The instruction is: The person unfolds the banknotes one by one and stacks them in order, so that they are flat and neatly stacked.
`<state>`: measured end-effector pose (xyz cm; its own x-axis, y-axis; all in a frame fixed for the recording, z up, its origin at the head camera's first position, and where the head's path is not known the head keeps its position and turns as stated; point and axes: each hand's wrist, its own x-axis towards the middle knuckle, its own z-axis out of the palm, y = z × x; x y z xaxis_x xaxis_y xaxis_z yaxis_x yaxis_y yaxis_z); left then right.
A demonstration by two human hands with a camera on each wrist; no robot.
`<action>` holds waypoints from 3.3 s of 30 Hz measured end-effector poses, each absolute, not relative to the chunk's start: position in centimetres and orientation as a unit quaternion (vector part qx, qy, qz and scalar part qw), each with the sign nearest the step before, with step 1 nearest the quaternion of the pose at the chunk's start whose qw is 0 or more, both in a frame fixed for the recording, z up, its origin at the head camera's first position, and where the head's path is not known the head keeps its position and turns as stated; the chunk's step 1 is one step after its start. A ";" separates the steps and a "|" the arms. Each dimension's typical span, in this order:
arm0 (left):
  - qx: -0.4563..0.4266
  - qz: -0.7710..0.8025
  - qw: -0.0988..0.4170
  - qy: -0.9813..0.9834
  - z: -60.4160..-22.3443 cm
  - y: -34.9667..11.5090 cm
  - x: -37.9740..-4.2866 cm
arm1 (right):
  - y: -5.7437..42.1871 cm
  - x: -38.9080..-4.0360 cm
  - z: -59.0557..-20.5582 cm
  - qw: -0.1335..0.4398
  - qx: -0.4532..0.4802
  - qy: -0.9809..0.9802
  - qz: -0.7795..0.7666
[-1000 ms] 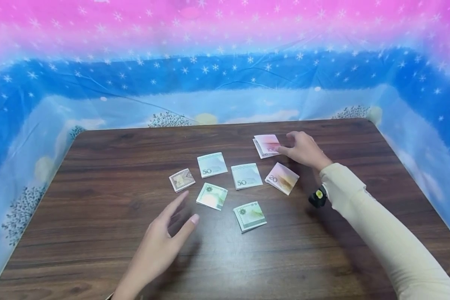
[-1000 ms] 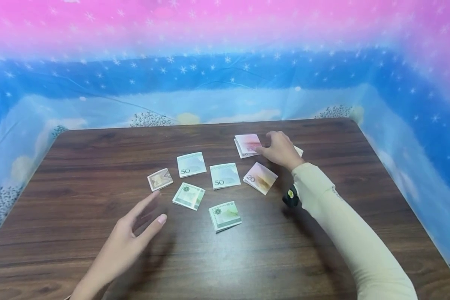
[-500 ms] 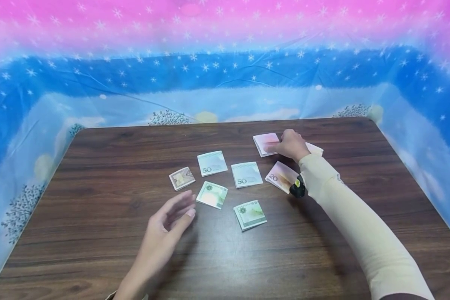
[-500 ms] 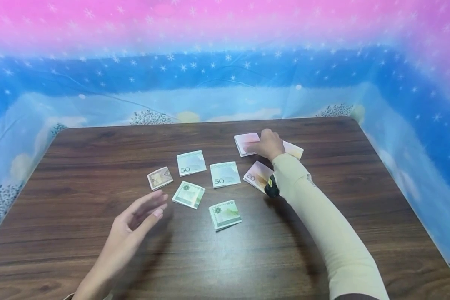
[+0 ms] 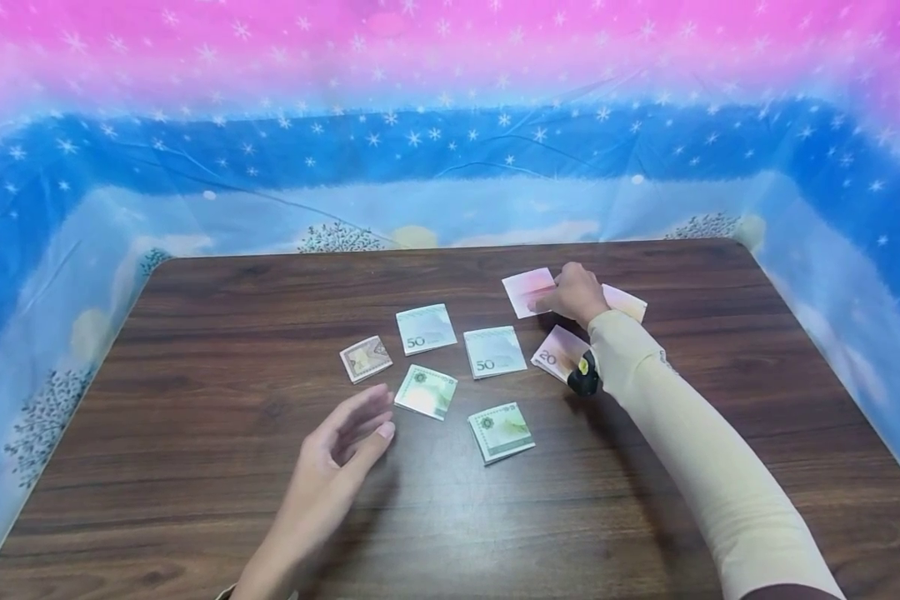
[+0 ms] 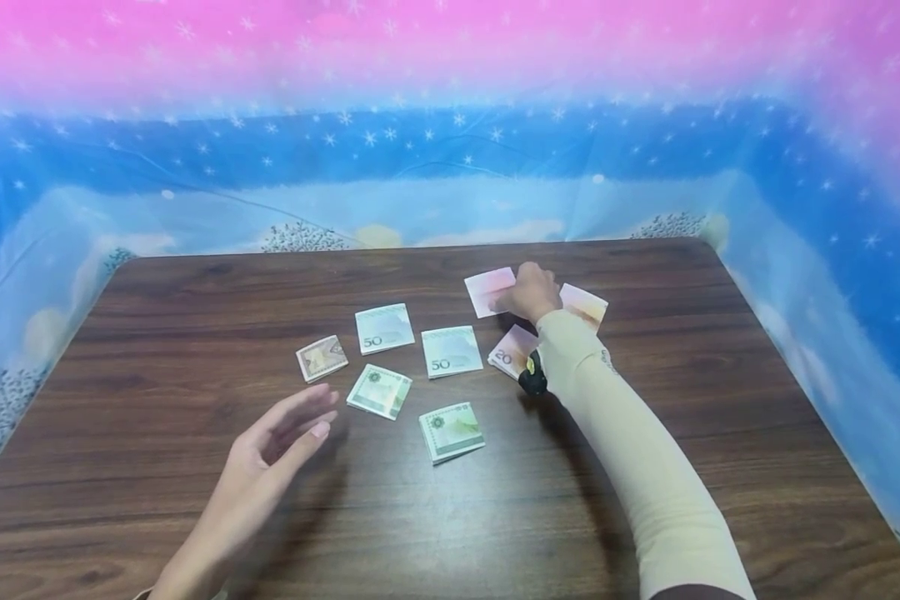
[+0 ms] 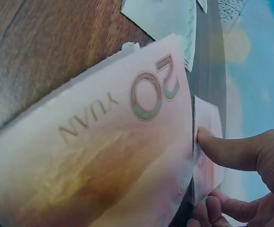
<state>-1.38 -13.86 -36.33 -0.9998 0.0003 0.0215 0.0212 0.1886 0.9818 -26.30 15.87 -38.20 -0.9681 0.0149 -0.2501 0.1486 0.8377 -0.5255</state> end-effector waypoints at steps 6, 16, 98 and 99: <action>-0.004 -0.643 0.005 -0.766 -36.4 -13.8 -1.3 | 15.9 -26.5 -38.7 0.092 0.033 0.953 -0.285; -0.006 -0.649 0.007 -0.761 -36.2 -13.9 -1.3 | 16.2 -25.5 -37.0 0.021 0.025 0.937 -0.348; -0.020 -0.756 -0.180 -0.629 -37.7 -7.4 -2.1 | 12.4 -4.2 -37.3 0.188 -0.157 0.747 -0.618; -0.023 -0.758 -0.179 -0.626 -37.7 -7.5 -2.1 | 12.4 -4.2 -37.3 0.190 -0.159 0.742 -0.623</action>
